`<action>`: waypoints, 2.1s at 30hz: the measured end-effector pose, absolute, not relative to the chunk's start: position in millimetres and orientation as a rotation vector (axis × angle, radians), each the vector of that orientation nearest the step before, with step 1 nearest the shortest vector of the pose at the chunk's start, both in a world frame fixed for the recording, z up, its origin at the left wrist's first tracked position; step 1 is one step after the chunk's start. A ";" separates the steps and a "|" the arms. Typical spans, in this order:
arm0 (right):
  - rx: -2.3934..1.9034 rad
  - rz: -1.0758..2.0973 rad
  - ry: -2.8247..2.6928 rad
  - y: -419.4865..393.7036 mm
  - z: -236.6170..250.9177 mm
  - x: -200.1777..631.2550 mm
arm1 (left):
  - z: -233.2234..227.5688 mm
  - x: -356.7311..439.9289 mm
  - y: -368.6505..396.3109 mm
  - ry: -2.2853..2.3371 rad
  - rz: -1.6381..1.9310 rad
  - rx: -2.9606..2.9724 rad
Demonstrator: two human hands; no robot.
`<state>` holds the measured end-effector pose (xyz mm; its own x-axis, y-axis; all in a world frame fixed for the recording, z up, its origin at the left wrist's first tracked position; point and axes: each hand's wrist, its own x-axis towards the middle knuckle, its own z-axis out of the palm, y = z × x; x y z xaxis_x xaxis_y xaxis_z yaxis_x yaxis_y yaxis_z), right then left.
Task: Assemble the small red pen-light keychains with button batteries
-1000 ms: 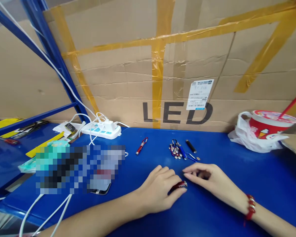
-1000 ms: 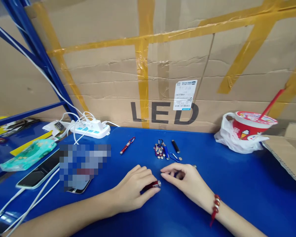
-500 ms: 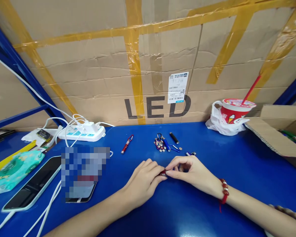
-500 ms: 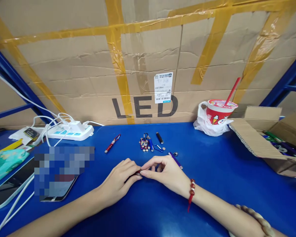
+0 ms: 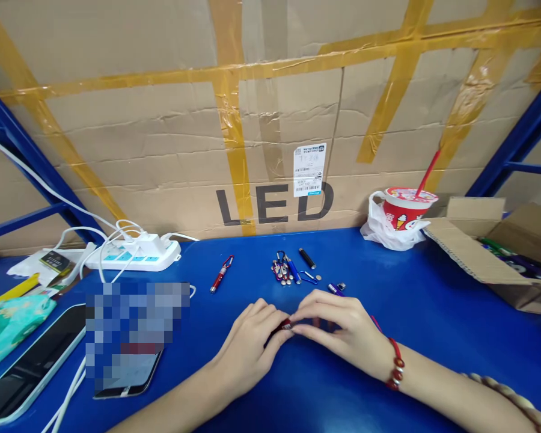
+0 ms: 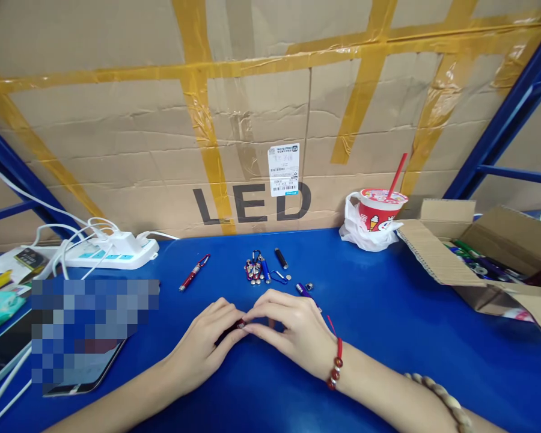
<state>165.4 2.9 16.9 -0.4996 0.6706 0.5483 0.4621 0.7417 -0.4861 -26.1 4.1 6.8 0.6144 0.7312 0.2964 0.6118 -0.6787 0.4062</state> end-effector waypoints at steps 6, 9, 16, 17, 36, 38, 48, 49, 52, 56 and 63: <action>-0.849 0.242 -2.186 4.5 19.1 168.3 | 8.7 -25.1 2.9 1.109 0.657 2.527; -0.841 0.259 -2.255 5.0 19.1 169.5 | 9.5 -25.1 1.7 1.111 0.661 2.531; -0.847 0.299 -2.306 6.6 13.5 166.9 | 9.9 -26.1 0.3 1.148 0.656 2.572; -0.869 0.268 -2.294 7.0 14.0 166.8 | 10.1 -26.2 0.4 1.160 0.669 2.571; -1.598 -0.125 -2.321 42.7 16.1 204.1 | 10.9 -24.0 -0.3 1.217 0.712 2.548; -1.614 -0.123 -2.360 40.8 15.5 201.4 | 11.5 -24.0 -0.6 1.222 0.709 2.548; -1.593 -0.246 -2.351 39.6 7.1 196.5 | 13.1 -24.5 -2.0 1.207 0.705 2.564; -1.586 -0.255 -2.347 39.8 6.7 196.2 | 12.8 -24.4 -1.9 1.203 0.709 2.569; -1.591 -0.305 -2.329 39.9 6.4 195.9 | 12.0 -24.1 -1.6 1.184 0.715 2.576; -1.605 -0.362 -2.342 40.4 6.4 196.5 | 11.7 -24.1 -1.9 1.213 0.700 2.574; -1.554 -0.359 -2.364 42.7 4.3 198.5 | 12.1 -24.0 -2.2 1.223 0.714 2.573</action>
<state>198.5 42.7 4.3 -0.3766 0.8486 0.3715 0.9207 0.3872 0.0488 -24.0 -2.2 12.1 0.5398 0.7715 0.3366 0.6728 -0.6358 0.3782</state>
